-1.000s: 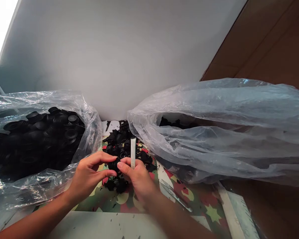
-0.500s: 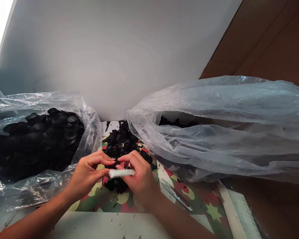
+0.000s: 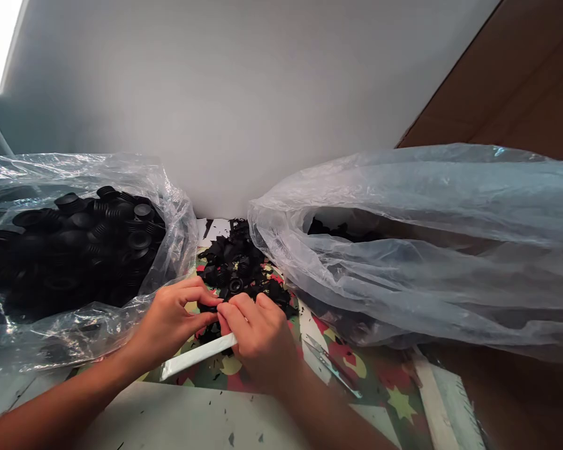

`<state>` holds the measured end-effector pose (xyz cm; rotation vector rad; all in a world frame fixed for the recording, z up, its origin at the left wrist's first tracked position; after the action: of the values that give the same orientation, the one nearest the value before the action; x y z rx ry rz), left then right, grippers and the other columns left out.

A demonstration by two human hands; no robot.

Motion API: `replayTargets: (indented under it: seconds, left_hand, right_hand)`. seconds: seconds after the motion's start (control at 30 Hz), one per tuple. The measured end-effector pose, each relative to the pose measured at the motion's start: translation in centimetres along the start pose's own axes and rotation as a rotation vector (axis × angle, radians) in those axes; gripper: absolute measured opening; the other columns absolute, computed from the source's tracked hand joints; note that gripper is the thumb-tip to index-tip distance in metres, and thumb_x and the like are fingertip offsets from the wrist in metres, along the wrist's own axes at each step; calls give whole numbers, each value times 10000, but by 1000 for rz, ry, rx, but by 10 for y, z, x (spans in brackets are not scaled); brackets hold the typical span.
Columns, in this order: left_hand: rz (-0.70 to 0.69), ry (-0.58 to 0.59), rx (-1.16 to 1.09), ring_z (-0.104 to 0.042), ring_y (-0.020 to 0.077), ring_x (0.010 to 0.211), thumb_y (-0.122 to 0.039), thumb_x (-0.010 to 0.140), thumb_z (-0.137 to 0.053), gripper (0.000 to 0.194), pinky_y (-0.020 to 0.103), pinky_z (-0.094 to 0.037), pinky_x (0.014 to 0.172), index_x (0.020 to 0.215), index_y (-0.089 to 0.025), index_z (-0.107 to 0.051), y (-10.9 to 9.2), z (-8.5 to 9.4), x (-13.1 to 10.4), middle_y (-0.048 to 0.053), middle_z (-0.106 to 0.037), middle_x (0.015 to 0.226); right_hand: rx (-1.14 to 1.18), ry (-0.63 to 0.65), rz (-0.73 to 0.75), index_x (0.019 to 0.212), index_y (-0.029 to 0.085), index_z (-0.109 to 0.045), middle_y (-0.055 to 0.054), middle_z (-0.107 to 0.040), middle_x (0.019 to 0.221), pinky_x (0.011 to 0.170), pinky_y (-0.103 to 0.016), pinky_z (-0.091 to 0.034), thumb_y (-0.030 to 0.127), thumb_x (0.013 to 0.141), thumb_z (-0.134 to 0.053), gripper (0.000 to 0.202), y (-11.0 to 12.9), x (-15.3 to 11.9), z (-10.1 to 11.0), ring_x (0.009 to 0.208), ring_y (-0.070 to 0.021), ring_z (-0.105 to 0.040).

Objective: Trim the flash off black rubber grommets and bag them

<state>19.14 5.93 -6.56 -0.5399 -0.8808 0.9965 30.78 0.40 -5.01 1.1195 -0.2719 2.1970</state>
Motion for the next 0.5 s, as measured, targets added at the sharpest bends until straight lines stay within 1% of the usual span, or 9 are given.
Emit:
replayTargets:
  seconds: [0.1, 0.2, 0.27, 0.33, 0.4, 0.47, 0.5]
  left_hand:
    - [2, 4, 37, -627, 131, 637, 50, 645, -676, 273, 226, -466, 597, 699, -208, -751, 3, -3, 0, -37, -650, 670]
    - [-6, 9, 82, -611, 130, 617, 56, 631, -647, 284, 225, -443, 573, 680, -207, -745, 3, -5, -1, -36, -631, 652]
    - [-19, 10, 102, -596, 126, 603, 61, 625, -641, 280, 225, -430, 564, 666, -198, -739, 1, -6, -3, -32, -617, 644]
    - [-38, 24, 100, -586, 125, 597, 41, 655, -660, 248, 229, -424, 565, 678, -192, -741, -3, -6, -4, -27, -613, 647]
    - [-37, 34, 74, -587, 131, 605, -21, 716, -702, 179, 238, -425, 572, 698, -194, -746, -6, -6, -5, -19, -627, 659]
    - [1, 31, 10, -612, 147, 638, -107, 742, -769, 97, 254, -449, 600, 723, -200, -748, -4, -4, -4, -11, -670, 687]
    - [37, 26, -40, -632, 158, 663, -138, 730, -803, 84, 262, -468, 618, 741, -202, -750, -1, -2, -4, -6, -698, 710]
  right_hand:
    - [-49, 36, 31, 833, 155, -652, -52, -647, 728, 589, -332, -308, 57, 987, -501, 237, 6, 1, -4, 637, -164, -536]
    - [-97, 68, 27, 774, 173, -624, -39, -611, 695, 572, -334, -272, 45, 980, -479, 282, 10, 3, -9, 567, -155, -438]
    - [-110, 67, 9, 742, 183, -601, -30, -593, 676, 570, -331, -270, 51, 977, -476, 297, 8, 4, -9, 549, -155, -395]
    - [-92, 48, -43, 740, 191, -593, -30, -596, 683, 581, -326, -287, 80, 981, -476, 290, 0, 4, -6, 569, -159, -416]
    - [-10, 14, -165, 764, 195, -606, -33, -619, 721, 604, -311, -327, 115, 968, -493, 246, -20, 3, -1, 624, -160, -488]
    - [149, -23, -383, 779, 206, -618, -17, -627, 730, 606, -289, -363, 166, 935, -532, 182, -51, -3, 0, 645, -155, -527]
    - [255, -29, -515, 776, 213, -617, -3, -620, 709, 595, -280, -374, 205, 923, -544, 164, -67, -10, -3, 630, -150, -527]
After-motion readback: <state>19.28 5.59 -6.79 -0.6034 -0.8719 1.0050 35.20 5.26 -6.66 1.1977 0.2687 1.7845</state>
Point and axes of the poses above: each hand's wrist, its own x-axis towards the middle knuckle, its own z-axis out of the back of the hand, y = z × x, the point moved 10 cm from there along x, towards the middle knuckle
